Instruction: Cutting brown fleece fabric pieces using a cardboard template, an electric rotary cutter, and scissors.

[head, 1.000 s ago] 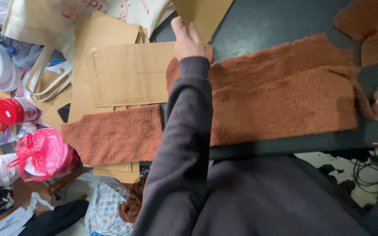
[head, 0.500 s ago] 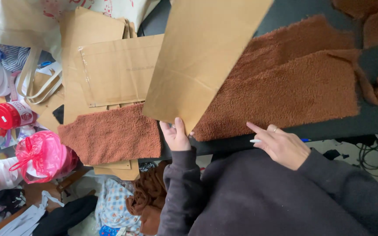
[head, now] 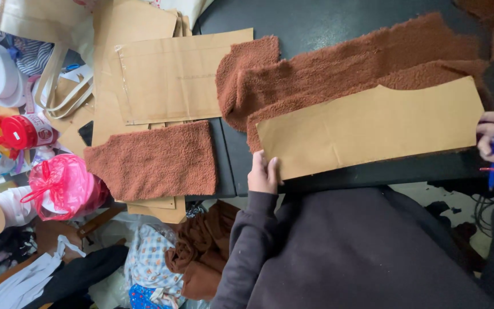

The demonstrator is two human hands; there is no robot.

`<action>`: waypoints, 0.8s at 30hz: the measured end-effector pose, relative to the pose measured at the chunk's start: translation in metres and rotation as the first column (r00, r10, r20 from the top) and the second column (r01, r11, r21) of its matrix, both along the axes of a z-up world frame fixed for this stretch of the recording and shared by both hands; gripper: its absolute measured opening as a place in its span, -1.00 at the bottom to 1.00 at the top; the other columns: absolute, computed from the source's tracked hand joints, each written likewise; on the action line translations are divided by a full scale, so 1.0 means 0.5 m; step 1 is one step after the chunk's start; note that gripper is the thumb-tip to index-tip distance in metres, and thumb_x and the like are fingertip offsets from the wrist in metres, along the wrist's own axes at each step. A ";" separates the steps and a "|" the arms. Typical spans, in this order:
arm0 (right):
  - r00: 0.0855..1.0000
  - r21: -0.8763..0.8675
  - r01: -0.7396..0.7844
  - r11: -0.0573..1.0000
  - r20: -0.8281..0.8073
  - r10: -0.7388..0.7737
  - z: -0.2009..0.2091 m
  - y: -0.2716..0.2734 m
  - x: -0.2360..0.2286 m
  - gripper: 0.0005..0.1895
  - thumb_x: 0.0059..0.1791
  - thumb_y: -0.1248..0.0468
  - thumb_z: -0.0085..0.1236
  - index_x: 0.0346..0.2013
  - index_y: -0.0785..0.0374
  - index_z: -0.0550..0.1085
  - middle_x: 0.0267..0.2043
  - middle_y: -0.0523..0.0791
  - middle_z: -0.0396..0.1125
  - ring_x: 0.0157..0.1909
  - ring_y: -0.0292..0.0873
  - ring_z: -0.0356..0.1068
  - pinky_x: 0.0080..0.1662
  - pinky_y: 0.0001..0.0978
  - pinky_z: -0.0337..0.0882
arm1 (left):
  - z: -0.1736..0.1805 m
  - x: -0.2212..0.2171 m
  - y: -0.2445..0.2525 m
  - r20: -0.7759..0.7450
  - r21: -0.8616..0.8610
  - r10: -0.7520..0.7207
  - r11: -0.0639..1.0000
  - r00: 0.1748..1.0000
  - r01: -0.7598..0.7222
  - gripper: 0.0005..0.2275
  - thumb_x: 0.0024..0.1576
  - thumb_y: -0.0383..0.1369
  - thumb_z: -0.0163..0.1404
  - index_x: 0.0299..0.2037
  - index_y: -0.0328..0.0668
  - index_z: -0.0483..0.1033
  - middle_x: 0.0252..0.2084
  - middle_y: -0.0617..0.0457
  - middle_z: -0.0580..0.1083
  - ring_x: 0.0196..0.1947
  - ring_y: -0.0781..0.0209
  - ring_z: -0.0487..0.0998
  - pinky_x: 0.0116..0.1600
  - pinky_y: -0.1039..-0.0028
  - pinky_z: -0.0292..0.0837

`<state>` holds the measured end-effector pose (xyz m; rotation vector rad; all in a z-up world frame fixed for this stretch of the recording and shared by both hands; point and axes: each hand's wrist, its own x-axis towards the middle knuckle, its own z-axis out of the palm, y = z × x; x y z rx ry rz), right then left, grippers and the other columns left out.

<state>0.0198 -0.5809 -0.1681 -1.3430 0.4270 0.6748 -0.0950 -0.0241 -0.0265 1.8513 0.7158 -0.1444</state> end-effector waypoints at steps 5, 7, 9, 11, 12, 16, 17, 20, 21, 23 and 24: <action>0.863 -0.491 0.004 0.871 0.442 0.246 -0.015 0.038 -0.019 -0.62 0.21 0.15 0.14 0.04 0.46 0.33 -0.18 -0.08 0.37 -0.21 -0.43 0.35 -0.15 -0.61 0.36 | 0.008 0.002 0.007 -0.031 -0.014 0.005 1.000 0.999 -0.006 -0.71 0.24 -0.40 0.00 0.16 -0.24 0.34 -0.34 0.03 0.61 -0.56 0.38 0.57 -0.40 0.55 0.51; 0.962 -0.544 -0.115 0.831 0.148 0.230 -0.035 0.017 -0.022 -0.66 0.26 0.27 0.25 -0.24 0.47 0.40 -0.47 -0.05 0.29 -0.57 -0.32 0.11 -0.47 -0.46 0.09 | -0.004 -0.009 0.017 0.011 0.006 0.018 1.000 1.000 -0.018 -0.71 0.22 -0.39 0.04 0.12 -0.23 0.34 -0.38 0.02 0.59 -0.50 0.38 0.58 -0.35 0.53 0.51; 0.961 -0.550 -0.124 0.826 0.141 0.238 -0.039 0.013 -0.024 -0.69 0.27 0.25 0.22 -0.23 0.44 0.42 -0.46 -0.05 0.30 -0.55 -0.32 0.13 -0.43 -0.44 0.13 | 0.016 -0.003 0.025 -0.053 0.088 -0.002 0.996 0.999 0.006 -0.75 0.21 -0.39 0.07 0.06 -0.21 0.39 -0.39 0.00 0.59 -0.47 0.29 0.60 -0.30 0.49 0.51; 0.959 -0.556 -0.128 0.821 0.141 0.244 -0.072 -0.010 -0.017 -0.71 0.28 0.24 0.19 -0.21 0.40 0.44 -0.44 -0.05 0.32 -0.52 -0.31 0.15 -0.40 -0.41 0.16 | 0.023 0.003 0.040 -0.111 0.168 -0.019 0.985 0.994 0.038 -0.78 0.20 -0.38 0.10 0.00 -0.18 0.44 -0.39 -0.02 0.58 -0.43 0.19 0.61 -0.26 0.44 0.52; 0.963 -0.512 -0.063 0.857 0.193 0.187 -0.103 -0.029 -0.007 -0.76 0.29 0.27 0.10 -0.21 0.37 0.42 -0.36 -0.08 0.36 -0.41 -0.32 0.29 -0.26 -0.41 0.31 | 0.020 0.007 0.052 0.026 0.356 -0.106 0.930 0.994 0.090 -0.85 0.22 -0.41 0.08 -0.04 -0.14 0.48 -0.27 -0.03 0.56 -0.28 0.09 0.60 -0.16 0.39 0.51; 0.821 -0.597 0.007 0.803 0.461 0.335 -0.105 -0.005 0.109 -0.84 0.28 0.36 -0.21 -0.05 0.31 0.38 -0.17 -0.07 0.31 -0.15 -0.22 0.39 -0.03 -0.41 0.41 | 0.001 0.106 0.109 0.216 0.673 -0.394 0.723 0.893 0.156 -0.81 0.23 -0.48 -0.02 0.00 -0.03 0.51 -0.04 0.01 0.51 -0.03 -0.04 0.52 0.07 0.29 0.46; 0.822 -0.599 0.007 0.801 0.459 0.336 -0.023 0.073 0.165 -0.84 0.28 0.36 -0.21 -0.05 0.31 0.38 -0.17 -0.07 0.31 -0.15 -0.22 0.39 -0.03 -0.41 0.41 | 0.008 0.134 0.112 0.216 0.670 -0.394 0.725 0.893 0.157 -0.81 0.23 -0.48 -0.02 0.00 -0.03 0.51 -0.04 0.01 0.51 -0.03 -0.04 0.52 0.07 0.29 0.46; 0.292 -0.788 0.196 0.584 0.615 0.732 0.206 0.254 0.242 -0.85 0.15 0.53 0.17 0.01 0.38 0.51 0.13 0.05 0.40 0.11 0.05 0.45 0.21 -0.27 0.52 | 0.014 0.194 0.119 0.130 0.773 -0.483 0.596 0.866 0.217 -0.76 0.13 -0.38 0.05 0.02 -0.03 0.51 -0.09 0.02 0.50 -0.08 -0.04 0.50 0.01 0.24 0.41; 0.323 -0.844 0.147 0.515 0.534 0.781 0.238 0.283 0.259 -0.72 0.02 0.52 0.25 0.03 0.39 0.55 0.01 0.06 0.42 0.00 0.05 0.48 0.08 -0.24 0.51 | 0.003 0.200 0.125 0.011 0.799 -0.473 0.533 0.881 0.276 -0.77 0.08 -0.29 0.11 -0.06 0.00 0.52 -0.16 0.05 0.50 -0.11 -0.02 0.50 -0.04 0.19 0.37; 0.342 -0.887 0.090 0.454 0.455 0.822 0.225 0.275 0.287 -0.58 -0.11 0.51 0.34 0.05 0.40 0.60 -0.10 0.09 0.45 -0.11 0.07 0.50 -0.05 -0.19 0.50 | -0.004 0.207 0.133 -0.102 0.817 -0.450 0.472 0.887 0.333 -0.76 0.04 -0.19 0.16 -0.13 0.02 0.52 -0.23 0.07 0.49 -0.15 0.01 0.51 -0.09 0.14 0.33; 0.395 -0.906 0.046 0.420 0.402 0.826 0.178 0.238 0.298 -0.68 -0.04 0.45 0.34 0.02 0.33 0.60 -0.15 0.07 0.45 -0.14 0.01 0.49 -0.05 -0.22 0.50 | -0.003 0.207 0.135 -0.114 0.813 -0.425 0.479 0.898 0.330 -0.80 0.05 -0.16 0.17 -0.20 0.07 0.52 -0.25 0.11 0.49 -0.16 0.04 0.52 -0.10 0.14 0.31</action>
